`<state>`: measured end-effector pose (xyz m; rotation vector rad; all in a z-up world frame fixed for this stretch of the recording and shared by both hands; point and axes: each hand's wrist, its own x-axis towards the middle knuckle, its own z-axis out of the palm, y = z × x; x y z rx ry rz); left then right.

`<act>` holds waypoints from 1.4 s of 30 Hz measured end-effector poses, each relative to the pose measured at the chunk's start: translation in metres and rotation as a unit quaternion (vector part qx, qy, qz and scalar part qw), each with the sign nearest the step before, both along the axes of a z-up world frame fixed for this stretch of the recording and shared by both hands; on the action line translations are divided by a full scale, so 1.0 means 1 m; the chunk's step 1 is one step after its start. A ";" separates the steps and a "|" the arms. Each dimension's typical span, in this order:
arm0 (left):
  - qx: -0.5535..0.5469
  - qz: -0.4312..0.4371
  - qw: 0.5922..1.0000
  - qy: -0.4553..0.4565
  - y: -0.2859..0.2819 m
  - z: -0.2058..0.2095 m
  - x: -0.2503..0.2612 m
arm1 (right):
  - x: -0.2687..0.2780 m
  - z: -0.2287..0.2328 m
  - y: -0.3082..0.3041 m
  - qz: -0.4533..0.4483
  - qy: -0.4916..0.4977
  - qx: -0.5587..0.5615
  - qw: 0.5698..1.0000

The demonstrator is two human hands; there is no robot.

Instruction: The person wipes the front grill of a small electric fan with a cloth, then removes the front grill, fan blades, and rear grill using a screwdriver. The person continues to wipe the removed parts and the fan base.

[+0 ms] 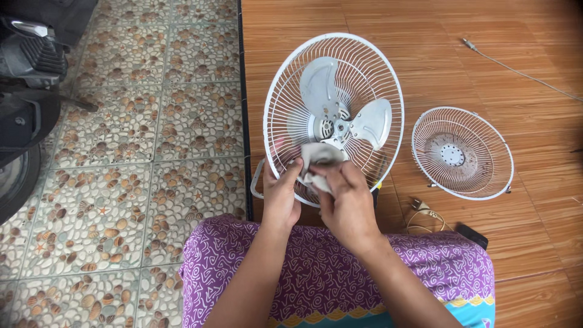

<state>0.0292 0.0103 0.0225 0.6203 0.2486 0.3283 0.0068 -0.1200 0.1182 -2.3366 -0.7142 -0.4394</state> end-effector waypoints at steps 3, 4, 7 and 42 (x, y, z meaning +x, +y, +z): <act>-0.022 -0.001 1.000 -0.001 -0.001 -0.002 0.003 | -0.011 -0.002 -0.013 0.038 0.104 -0.019 0.994; -0.027 -0.002 1.000 -0.006 -0.001 -0.001 0.004 | -0.012 -0.002 -0.019 0.051 0.114 -0.013 0.992; -0.006 0.000 1.000 -0.003 -0.002 0.006 0.007 | -0.013 0.004 -0.044 0.068 0.175 -0.022 0.982; 0.077 -0.061 0.995 0.001 -0.008 0.024 0.003 | 0.110 -0.218 -0.162 -0.152 0.411 -0.195 0.877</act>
